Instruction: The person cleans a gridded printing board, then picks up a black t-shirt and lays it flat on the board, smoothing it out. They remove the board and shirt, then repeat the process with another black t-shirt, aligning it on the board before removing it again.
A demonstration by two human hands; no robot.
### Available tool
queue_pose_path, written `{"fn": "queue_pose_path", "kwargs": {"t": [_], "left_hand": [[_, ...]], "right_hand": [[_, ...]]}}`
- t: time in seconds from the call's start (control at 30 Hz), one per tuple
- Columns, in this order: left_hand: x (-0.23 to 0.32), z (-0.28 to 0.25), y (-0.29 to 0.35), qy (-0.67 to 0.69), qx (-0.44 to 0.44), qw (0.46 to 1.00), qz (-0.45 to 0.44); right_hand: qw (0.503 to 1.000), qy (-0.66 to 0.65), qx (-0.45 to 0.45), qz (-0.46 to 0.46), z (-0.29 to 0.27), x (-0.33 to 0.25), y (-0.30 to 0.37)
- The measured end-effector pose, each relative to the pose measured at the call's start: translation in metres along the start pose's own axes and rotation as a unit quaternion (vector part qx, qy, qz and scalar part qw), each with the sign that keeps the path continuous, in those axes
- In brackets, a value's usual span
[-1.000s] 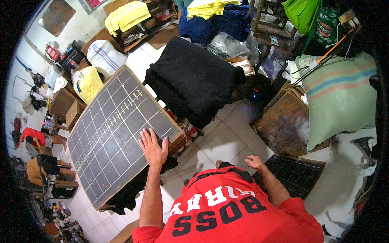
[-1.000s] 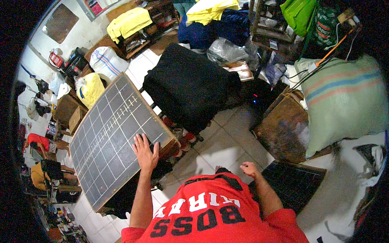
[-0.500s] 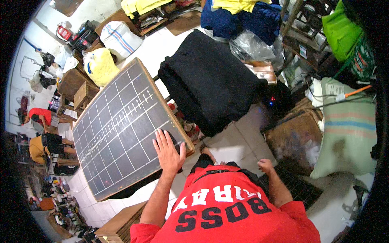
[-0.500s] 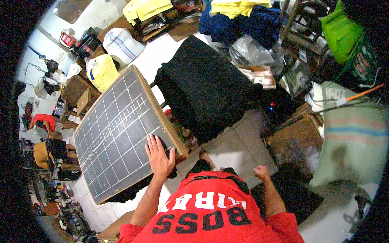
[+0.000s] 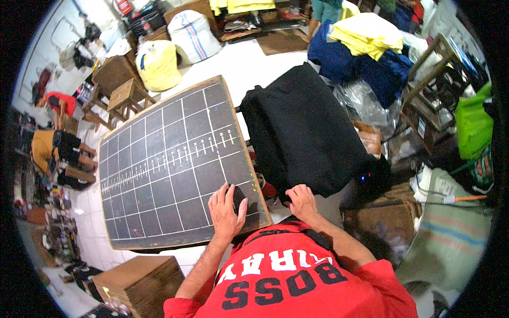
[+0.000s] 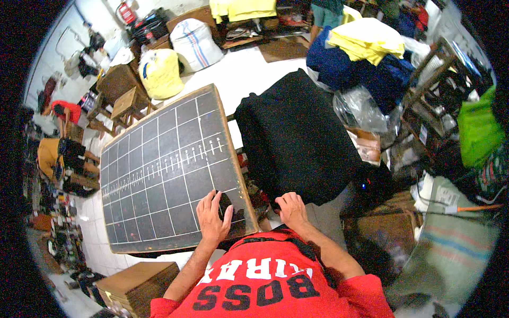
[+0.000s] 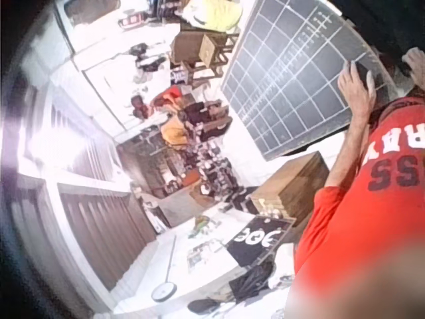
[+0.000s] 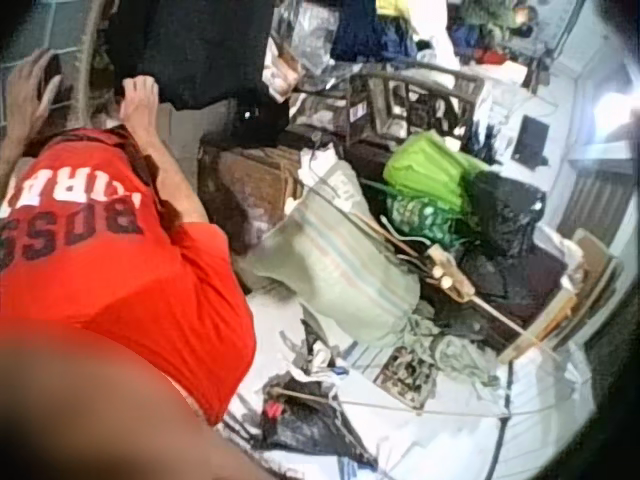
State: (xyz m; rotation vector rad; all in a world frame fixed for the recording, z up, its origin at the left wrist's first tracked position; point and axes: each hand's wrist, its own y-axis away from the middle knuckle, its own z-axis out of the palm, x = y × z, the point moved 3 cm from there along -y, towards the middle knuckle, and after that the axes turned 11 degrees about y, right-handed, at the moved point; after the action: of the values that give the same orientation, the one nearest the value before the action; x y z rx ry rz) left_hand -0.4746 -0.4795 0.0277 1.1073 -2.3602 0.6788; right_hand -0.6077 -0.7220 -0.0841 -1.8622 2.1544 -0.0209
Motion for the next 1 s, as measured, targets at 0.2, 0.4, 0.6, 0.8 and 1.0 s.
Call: {"fn": "queue_pose_path", "kwargs": {"t": [0.2,0.4,0.6,0.8,1.0], "left_hand": [[0.045,0.037,-0.027,-0.013,-0.037,0.999,0.01],[0.05,0.047,-0.03,-0.057,-0.082,0.994,-0.035],[0.054,0.05,-0.031,-0.041,-0.033,0.997,-0.052],[0.088,0.091,-0.031,0.122,0.131,0.979,-0.1],[0.126,0.151,-0.023,0.35,0.036,0.905,-0.238]], "right_hand": [[0.955,0.183,-0.173,-0.154,0.041,0.022,-0.025],[0.953,0.061,-0.171,-0.242,0.056,0.049,-0.038],[0.949,-0.199,-0.168,-0.177,0.034,0.06,-0.05],[0.889,-0.408,-0.195,-0.076,-0.03,0.083,-0.075],[0.847,-0.465,-0.252,-0.041,-0.076,0.11,-0.093]]}}
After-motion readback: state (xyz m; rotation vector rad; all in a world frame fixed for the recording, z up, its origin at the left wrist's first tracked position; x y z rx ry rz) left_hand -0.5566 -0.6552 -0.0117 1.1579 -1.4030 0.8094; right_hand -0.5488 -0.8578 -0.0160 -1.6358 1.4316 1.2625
